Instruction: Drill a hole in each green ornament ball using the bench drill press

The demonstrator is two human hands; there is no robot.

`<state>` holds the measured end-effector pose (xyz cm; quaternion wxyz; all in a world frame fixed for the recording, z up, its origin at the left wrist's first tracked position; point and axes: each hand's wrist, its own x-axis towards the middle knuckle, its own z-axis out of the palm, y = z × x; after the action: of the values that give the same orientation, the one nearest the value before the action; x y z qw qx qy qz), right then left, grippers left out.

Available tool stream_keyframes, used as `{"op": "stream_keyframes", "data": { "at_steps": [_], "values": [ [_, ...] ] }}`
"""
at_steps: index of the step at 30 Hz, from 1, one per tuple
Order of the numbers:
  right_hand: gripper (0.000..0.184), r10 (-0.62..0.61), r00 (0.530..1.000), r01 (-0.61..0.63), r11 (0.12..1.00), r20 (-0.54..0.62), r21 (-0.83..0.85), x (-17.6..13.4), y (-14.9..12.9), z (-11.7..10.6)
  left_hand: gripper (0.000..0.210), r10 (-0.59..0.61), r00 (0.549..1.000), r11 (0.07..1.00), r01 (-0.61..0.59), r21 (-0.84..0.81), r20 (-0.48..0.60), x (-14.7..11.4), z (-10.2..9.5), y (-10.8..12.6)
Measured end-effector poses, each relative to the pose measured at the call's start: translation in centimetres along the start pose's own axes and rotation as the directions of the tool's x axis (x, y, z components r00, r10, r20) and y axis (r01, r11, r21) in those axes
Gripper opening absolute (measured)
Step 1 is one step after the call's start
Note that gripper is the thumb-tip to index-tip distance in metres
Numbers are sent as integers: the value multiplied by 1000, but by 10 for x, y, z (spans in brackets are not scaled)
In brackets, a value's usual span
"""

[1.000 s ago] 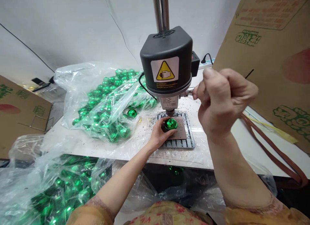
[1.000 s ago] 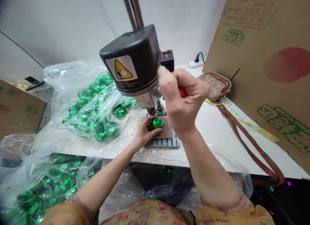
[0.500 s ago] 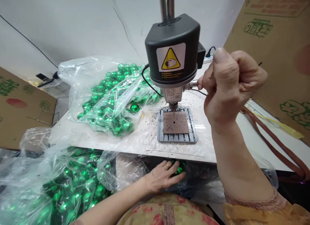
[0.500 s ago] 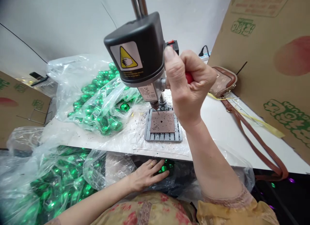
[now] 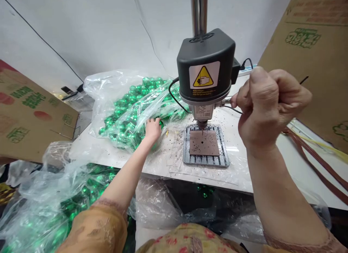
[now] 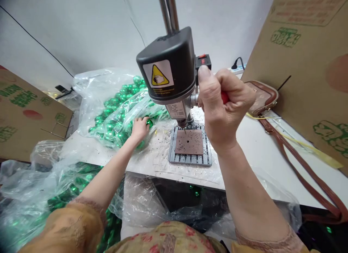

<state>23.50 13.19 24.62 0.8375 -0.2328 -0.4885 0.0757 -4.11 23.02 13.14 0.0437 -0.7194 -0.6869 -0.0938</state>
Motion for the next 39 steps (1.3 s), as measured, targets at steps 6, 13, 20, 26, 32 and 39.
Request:
{"op": "stream_keyframes", "data": {
  "at_steps": [6,13,20,26,32,39],
  "values": [
    [49,26,1000,-26,1000,18,3,0,-1,-1,44,22,999,1000,-22,-2,37,7,5,-8],
    [46,28,1000,-28,999,6,26,-1,-1,-1,24,26,994,993,-13,-114,107,-1,17,-15],
    [49,42,999,-42,999,9,15,-2,-1,-2,43,-70,996,979,79,-186,53,14,22,-20],
    [51,34,999,-34,999,25,-1,-2,-1,-2,40,-100,993,968,82,-239,-68,10,16,-8],
    [50,42,999,-41,999,27,-23,-4,-5,-1,42,-148,979,490,-53,-870,-143,-38,9,32],
    [50,54,998,-53,998,19,-14,-4,-6,0,53,8,997,5,77,-997,77,-78,32,91]
  ]
}}
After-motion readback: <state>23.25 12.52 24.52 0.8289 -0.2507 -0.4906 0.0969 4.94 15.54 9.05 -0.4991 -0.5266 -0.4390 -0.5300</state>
